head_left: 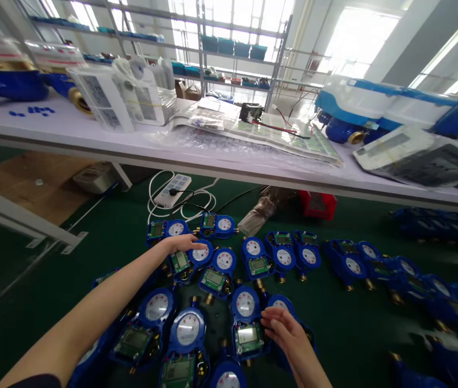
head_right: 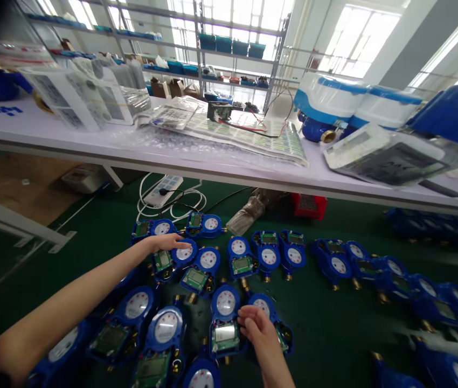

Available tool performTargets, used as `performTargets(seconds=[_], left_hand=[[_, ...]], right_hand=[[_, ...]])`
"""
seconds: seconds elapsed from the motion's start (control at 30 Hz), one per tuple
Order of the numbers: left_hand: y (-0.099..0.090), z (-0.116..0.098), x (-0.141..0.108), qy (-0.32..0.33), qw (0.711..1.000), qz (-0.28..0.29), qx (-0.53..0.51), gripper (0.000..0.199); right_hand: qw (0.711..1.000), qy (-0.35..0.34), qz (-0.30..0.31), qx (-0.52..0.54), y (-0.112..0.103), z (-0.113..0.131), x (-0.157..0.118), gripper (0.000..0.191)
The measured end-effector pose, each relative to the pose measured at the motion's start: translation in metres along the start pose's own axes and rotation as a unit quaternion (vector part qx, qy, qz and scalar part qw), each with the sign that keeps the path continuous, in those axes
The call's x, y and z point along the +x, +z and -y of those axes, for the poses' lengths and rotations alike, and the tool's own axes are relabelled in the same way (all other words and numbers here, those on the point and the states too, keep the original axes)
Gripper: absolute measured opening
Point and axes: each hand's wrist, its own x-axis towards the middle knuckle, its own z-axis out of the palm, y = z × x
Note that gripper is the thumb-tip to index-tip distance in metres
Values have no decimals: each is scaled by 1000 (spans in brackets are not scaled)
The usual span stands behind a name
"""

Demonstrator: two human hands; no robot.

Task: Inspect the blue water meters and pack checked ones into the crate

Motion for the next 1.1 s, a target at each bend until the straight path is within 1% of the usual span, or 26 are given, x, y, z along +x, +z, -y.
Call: performTargets(seconds=[0.1, 0.2, 0.27, 0.33, 0.4, 0.5, 0.57, 0.63, 0.67, 0.73, 0.8, 0.87, 0.93, 1.0, 1.07, 1.1], left_hand=[[-6, -5, -13, 2, 1000, -3, -10, 89], [-14, -13, -30, 7, 999, -13, -43, 82], [-19, -22, -43, 4, 998, -26, -62, 79], [-24, -37, -57, -4, 996, -44, -71, 80], [-27, -57, -73, -13, 996, -27, -81, 79], [-27, -98, -98, -12, 996, 45, -81, 71], [-19, -132, -113, 6, 996, 76, -47, 65], [-4, -170, -126, 41, 996, 79, 8, 60], [7, -192, -131, 62, 994, 80, 36, 58], [36, -238, -139, 102, 986, 99, 85, 57], [74, -290, -142, 138, 972, 146, 125, 58], [118, -342, -138, 189, 946, 197, 174, 60], [168, -393, -127, 251, 909, 245, 227, 61], [223, -436, -111, 313, 859, 307, 263, 61], [281, -466, -90, 363, 803, 379, 281, 60], [311, -475, -79, 381, 775, 412, 291, 59]], right_hand=[[1000, -5, 25, -11, 7, -1, -3, 36], [999, -10, 45, -11, 13, -2, -5, 35], [998, -14, 56, -6, 13, -1, -8, 35], [998, -21, 61, -3, 10, 4, -12, 34], [998, -33, 56, -1, 1, 12, -20, 33], [998, -54, 35, 8, -23, 30, -36, 31], [997, -73, 21, 28, -47, 42, -49, 29], [994, -98, 3, 57, -78, 54, -63, 27], [991, -110, -9, 72, -96, 60, -71, 25], [986, -129, -38, 100, -133, 69, -88, 23], [980, -144, -63, 124, -172, 76, -107, 22], [972, -160, -89, 144, -211, 79, -125, 23], [965, -172, -119, 157, -248, 77, -142, 25], [959, -174, -152, 162, -282, 68, -157, 28], [956, -168, -178, 165, -312, 52, -168, 30], [955, -161, -187, 165, -325, 43, -173, 32]])
